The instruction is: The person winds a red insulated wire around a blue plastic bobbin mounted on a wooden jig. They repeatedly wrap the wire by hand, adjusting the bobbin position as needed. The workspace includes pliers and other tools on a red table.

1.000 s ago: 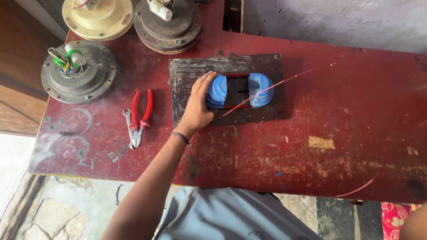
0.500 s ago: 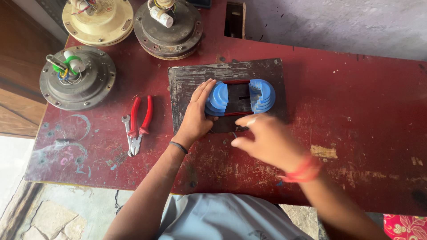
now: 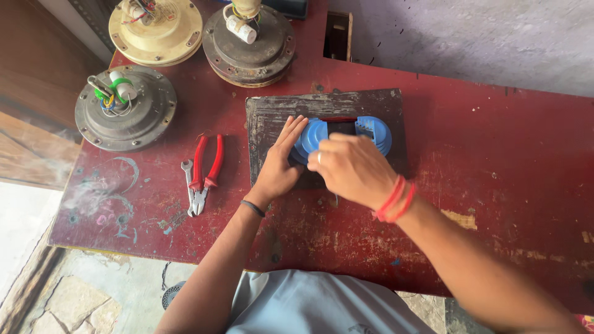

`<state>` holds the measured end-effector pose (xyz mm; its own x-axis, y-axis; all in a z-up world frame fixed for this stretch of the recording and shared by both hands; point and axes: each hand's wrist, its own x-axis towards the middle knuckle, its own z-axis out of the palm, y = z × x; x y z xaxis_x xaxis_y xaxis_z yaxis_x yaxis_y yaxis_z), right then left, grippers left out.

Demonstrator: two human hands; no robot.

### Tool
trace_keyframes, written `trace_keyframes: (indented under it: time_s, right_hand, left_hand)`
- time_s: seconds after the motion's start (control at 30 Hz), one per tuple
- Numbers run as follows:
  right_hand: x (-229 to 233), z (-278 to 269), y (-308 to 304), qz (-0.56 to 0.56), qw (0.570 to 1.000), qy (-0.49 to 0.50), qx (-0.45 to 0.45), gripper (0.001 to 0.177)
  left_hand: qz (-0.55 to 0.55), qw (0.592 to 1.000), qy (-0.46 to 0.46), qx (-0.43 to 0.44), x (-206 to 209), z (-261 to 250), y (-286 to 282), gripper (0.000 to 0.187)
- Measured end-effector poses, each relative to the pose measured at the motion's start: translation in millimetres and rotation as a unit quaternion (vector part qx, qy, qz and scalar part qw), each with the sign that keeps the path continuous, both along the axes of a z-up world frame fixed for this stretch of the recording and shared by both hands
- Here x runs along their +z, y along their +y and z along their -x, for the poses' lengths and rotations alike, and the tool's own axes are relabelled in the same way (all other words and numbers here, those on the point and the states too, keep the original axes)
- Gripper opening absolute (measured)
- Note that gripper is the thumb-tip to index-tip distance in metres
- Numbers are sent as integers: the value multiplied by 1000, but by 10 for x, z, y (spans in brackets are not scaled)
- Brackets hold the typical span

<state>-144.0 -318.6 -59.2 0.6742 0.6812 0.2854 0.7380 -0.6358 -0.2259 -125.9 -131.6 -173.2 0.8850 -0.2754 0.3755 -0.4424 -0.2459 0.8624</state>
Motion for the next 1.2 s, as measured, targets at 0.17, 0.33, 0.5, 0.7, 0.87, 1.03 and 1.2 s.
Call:
trace_keyframes:
  time_s: [0.17,0.33,0.5,0.7,0.87,1.03,1.2]
  right_hand:
    - [-15,-402,169,-59,994,-73,61,16]
    - [-151,-504,185,-71,994,-70,47,10]
    - [-232,-499,172,-69,994,-76,39,8]
    - [-237,-505,194,-78,993,-77,44,7]
    - [-218,-504,207,-89,993,-70,34,7]
    - [-205,-573,224,-59,997,-31,29,10]
    - [-86,-861,104,-53,998,26,-1,13]
  left_hand:
    - [45,997,-37,47,-97,13,-85,84]
    - [53,985,-38,159,-239,108,-216,68]
    - [215,961,155,81,-325,110,-213,61]
    - [246,923,283,-84,-203,43,17,73]
    - [214,907,359,-48,-41,121,242,46]
    - [98,944,308,68,-56,136,134,15]
    - [62,946,270,167,-41,80,8,19]
